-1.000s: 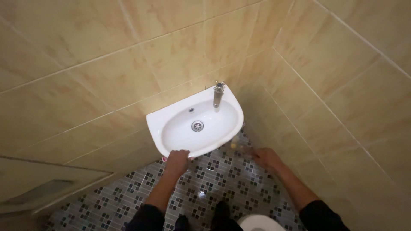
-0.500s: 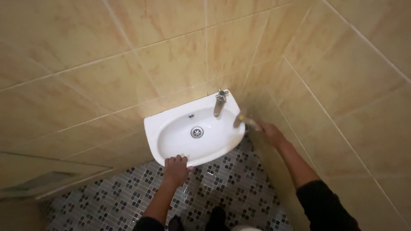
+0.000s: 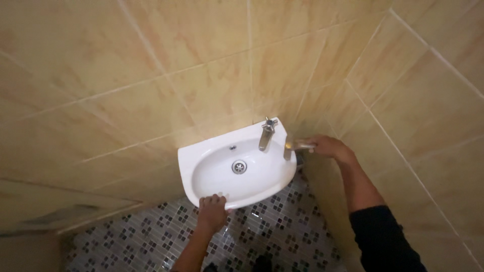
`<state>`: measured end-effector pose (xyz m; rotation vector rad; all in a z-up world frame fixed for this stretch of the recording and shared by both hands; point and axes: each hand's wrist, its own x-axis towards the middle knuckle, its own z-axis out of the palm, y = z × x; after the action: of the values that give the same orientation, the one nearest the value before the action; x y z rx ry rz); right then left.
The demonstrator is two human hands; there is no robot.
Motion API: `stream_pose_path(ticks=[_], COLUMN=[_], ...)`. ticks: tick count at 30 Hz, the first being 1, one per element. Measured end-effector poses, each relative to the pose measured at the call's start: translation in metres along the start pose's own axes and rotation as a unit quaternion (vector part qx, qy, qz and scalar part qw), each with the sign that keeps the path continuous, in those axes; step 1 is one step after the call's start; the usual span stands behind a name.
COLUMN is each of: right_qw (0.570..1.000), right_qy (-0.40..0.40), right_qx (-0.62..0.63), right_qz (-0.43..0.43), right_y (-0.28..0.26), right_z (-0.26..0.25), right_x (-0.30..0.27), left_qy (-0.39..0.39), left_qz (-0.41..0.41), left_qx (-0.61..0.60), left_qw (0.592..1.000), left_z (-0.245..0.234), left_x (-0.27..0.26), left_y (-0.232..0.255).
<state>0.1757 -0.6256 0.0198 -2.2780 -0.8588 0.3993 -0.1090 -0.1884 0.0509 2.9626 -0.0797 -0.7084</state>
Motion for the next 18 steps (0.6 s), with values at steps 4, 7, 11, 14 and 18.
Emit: stream_pose_path(ticks=[4,7,11,14,18], right_qw=[0.995,0.99,0.992,0.99,0.891], right_qy=[0.054,0.079,-0.062,0.13,0.154], right_qx=[-0.013,0.047,0.036,0.003,0.312], right_qz=[0.078,0.106,0.103,0.062,0.292], right_y=[-0.008,-0.028,-0.031,-0.04,-0.067], right_z=[0.016,0.021,-0.002,-0.001,0.036], right_x=[-0.009,0.004,-0.013,-0.03,-0.065], left_qy=[-0.012,0.01,-0.022,-0.032,-0.026], left_qz=[0.011,0.003,-0.007,-0.003,-0.012], left_qx=[0.003,-0.018,-0.009,0.008,-0.008], left_qw=[1.0,1.0,1.0,0.999,1.0], left_z=[0.011,0.011,0.005,0.0,-0.004], left_x=[0.004,0.0,0.0,-0.001,-0.005], left_y=[-0.001,0.0,0.003,0.005,0.006])
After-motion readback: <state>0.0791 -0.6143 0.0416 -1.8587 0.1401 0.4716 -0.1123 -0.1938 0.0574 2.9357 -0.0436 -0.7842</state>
